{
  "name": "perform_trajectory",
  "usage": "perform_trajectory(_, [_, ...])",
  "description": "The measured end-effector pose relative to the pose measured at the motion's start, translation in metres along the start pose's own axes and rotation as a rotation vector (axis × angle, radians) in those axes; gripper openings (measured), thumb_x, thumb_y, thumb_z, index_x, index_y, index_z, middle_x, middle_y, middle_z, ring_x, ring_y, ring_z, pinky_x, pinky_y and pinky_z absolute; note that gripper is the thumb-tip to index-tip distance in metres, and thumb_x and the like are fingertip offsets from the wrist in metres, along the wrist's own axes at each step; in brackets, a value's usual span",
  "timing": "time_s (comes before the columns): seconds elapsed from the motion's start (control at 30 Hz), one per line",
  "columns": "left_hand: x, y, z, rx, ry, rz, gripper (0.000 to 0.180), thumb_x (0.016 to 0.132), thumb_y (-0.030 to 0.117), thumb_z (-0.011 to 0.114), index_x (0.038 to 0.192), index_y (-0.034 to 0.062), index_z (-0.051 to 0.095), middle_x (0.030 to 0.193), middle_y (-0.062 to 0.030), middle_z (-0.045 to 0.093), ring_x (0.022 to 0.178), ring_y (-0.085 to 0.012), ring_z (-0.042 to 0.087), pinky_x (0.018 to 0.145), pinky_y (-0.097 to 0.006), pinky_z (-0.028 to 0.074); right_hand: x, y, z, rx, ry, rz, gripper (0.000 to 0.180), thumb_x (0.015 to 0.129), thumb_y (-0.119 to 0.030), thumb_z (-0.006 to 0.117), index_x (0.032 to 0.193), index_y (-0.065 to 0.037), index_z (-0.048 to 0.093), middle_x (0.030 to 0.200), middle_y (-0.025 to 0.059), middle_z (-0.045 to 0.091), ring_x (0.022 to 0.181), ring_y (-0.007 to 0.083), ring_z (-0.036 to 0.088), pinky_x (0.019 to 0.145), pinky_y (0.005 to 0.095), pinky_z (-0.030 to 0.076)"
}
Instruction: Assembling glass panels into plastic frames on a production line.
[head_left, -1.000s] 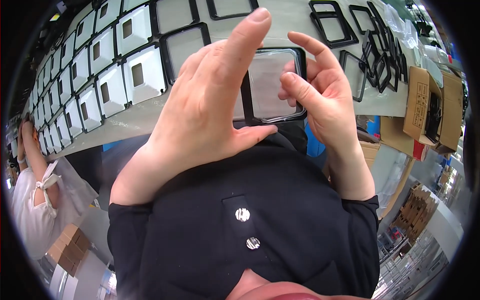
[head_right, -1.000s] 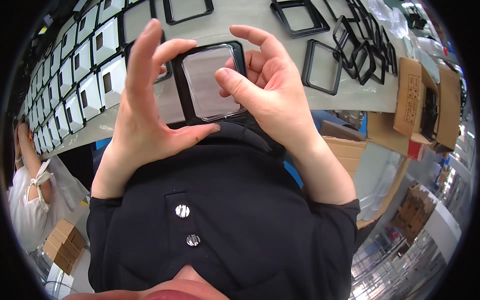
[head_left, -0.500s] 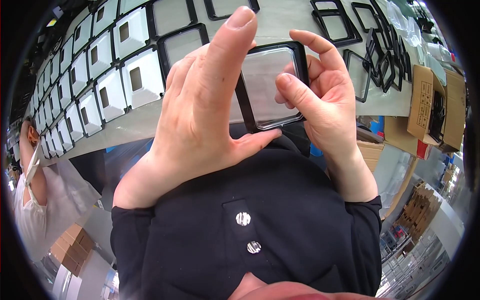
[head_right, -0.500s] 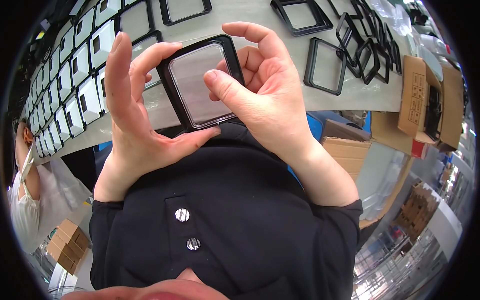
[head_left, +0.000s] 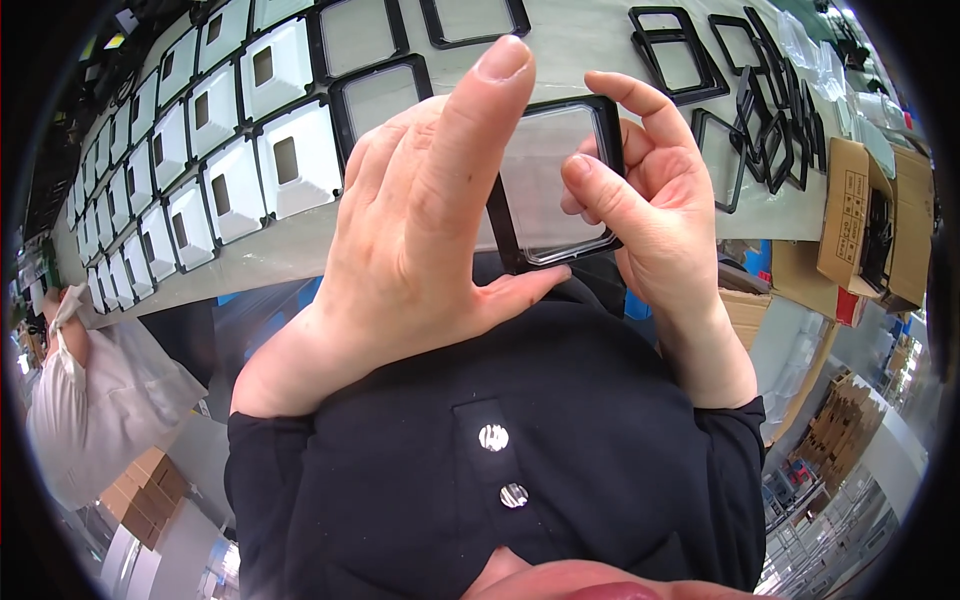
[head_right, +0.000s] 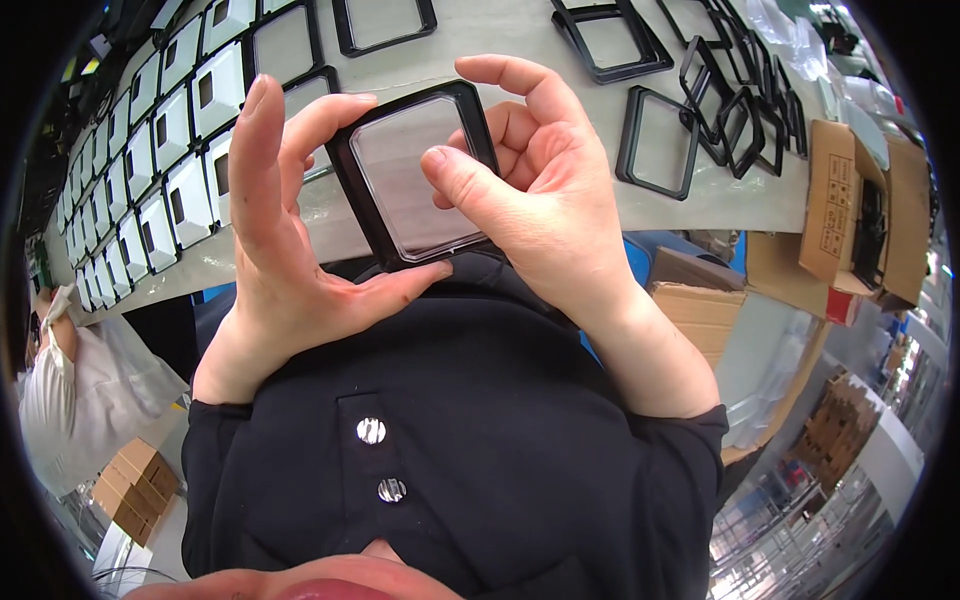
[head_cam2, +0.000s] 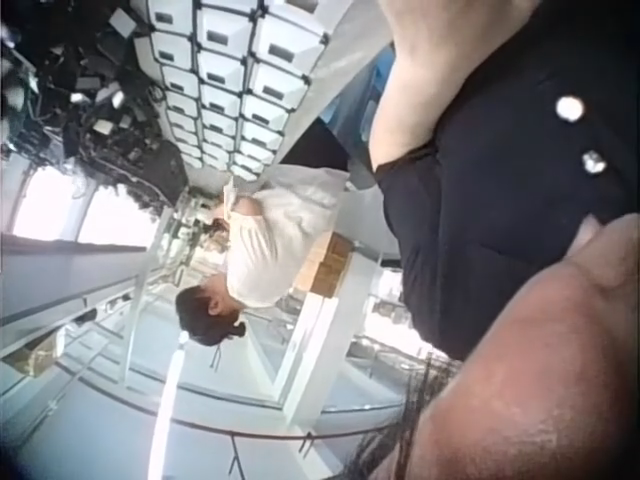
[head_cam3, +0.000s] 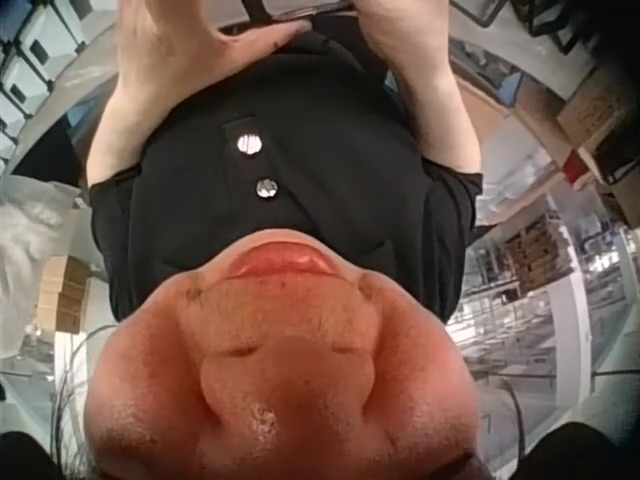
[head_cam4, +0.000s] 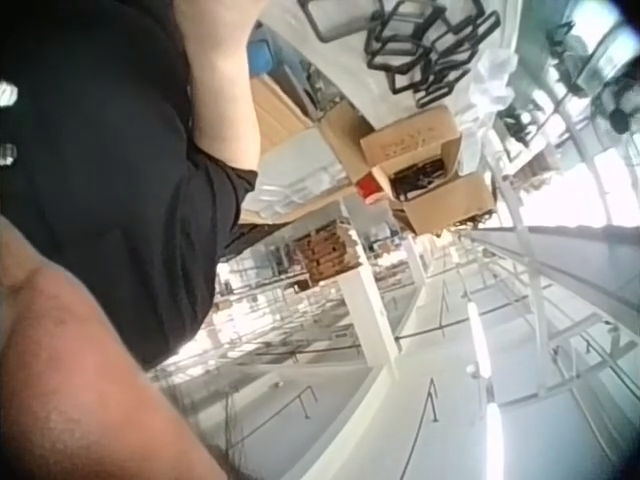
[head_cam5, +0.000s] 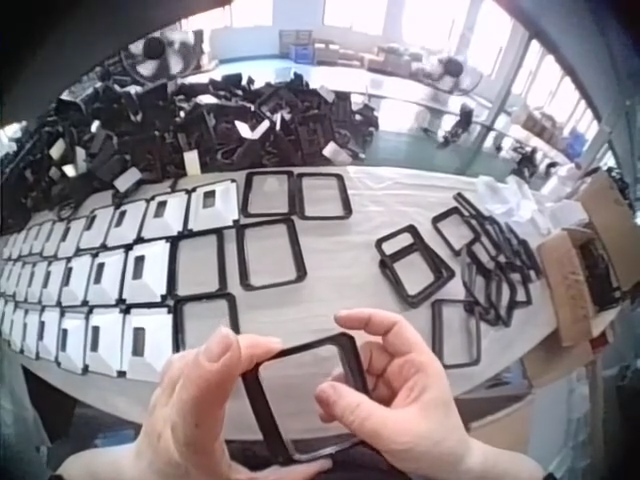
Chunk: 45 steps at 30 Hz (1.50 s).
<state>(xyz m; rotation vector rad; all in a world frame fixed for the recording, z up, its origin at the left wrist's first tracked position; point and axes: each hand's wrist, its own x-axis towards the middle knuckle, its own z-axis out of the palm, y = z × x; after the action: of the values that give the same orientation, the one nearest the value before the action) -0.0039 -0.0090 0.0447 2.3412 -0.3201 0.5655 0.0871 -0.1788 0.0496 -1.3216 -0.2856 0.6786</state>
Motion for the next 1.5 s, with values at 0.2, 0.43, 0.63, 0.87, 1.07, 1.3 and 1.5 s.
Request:
perform_trajectory(0.2, [0.002, -0.002, 0.004, 0.013, 0.014, 0.019, 0.132, 0.051, 0.012, 0.094, 0.152, 0.0008, 0.009, 0.146, -0.017, 0.033, 0.117, -0.0316, 0.055, 0.095, -0.044, 0.048, 0.003, -0.002, -0.004, 0.061, -0.04, 0.013, 0.055, 0.086, 0.0, 0.069, 0.133, 0.0, 0.042, 0.085, 0.0037, 0.062, 0.076, 0.0085, 0.062, 0.07, 0.0214, 0.051])
perform_trajectory(0.43, [0.0, -0.008, 0.016, 0.137, 0.032, -0.089, 0.121, 0.056, 0.026, 0.092, 0.149, 0.0003, 0.021, 0.129, -0.014, 0.057, 0.115, -0.029, 0.057, 0.097, -0.041, 0.044, 0.01, 0.016, -0.011, -0.722, 0.112, -0.478, 0.068, 0.08, -0.014, 0.076, 0.136, -0.002, 0.041, 0.112, 0.0131, 0.059, 0.101, 0.0203, 0.058, 0.081, 0.0306, 0.048])
perform_trajectory(0.63, [0.002, -0.02, 0.029, 0.205, -0.053, -0.194, 0.111, 0.058, 0.03, 0.089, 0.149, 0.0113, 0.029, 0.122, -0.0044, 0.064, 0.123, -0.0262, 0.045, 0.105, -0.04, 0.034, -0.011, 0.023, -0.032, -1.564, -0.17, -0.6, 0.056, 0.088, -0.043, 0.061, 0.134, -0.012, 0.056, 0.141, 0.0033, 0.052, 0.131, 0.0287, 0.043, 0.105, 0.0424, 0.028])
perform_trajectory(0.87, [-0.003, -0.019, 0.027, 0.401, -0.185, -0.118, 0.058, 0.071, 0.038, 0.078, 0.119, 0.0084, 0.064, 0.14, -0.0073, 0.05, 0.128, -0.0271, 0.04, 0.102, -0.041, 0.031, -0.012, 0.034, -0.026, -1.807, -0.136, -0.601, 0.058, 0.096, -0.05, 0.044, 0.138, -0.012, 0.053, 0.144, 0.0034, 0.05, 0.139, 0.0264, 0.037, 0.111, 0.0477, 0.016])
perform_trajectory(1.07, [0.009, -0.012, 0.025, 0.605, -0.177, -0.059, 0.054, 0.071, 0.039, 0.077, 0.115, 0.0088, 0.066, 0.15, -0.0107, 0.038, 0.135, -0.0272, 0.034, 0.104, -0.041, 0.027, -0.006, 0.026, -0.023, -1.641, -0.113, -0.649, 0.056, 0.09, -0.044, 0.058, 0.13, -0.006, 0.058, 0.136, 0.008, 0.056, 0.136, 0.032, 0.039, 0.111, 0.0514, 0.02])
perform_trajectory(1.3, [0.025, -0.017, 0.005, 0.671, -0.243, -0.188, 0.052, 0.077, 0.031, 0.072, 0.12, 0.0022, 0.062, 0.151, -0.0153, 0.034, 0.139, -0.0304, 0.029, 0.11, -0.043, 0.024, 0.056, -0.03, -0.084, -1.445, 0.156, -0.928, 0.036, 0.088, -0.029, 0.064, 0.115, -0.006, 0.066, 0.119, 0.0131, 0.065, 0.117, 0.032, 0.057, 0.098, 0.0437, 0.041])
perform_trajectory(1.5, [0.058, -0.01, 0.015, 0.568, -0.222, -0.017, 0.058, 0.08, 0.035, 0.072, 0.127, 0.0038, 0.056, 0.142, -0.0202, 0.044, 0.134, -0.0334, 0.037, 0.108, -0.046, 0.03, 0.109, -0.107, -0.25, -1.522, 0.727, -0.362, 0.041, 0.087, -0.038, 0.059, 0.112, -0.008, 0.069, 0.113, 0.0175, 0.068, 0.105, 0.0326, 0.064, 0.09, 0.042, 0.05])
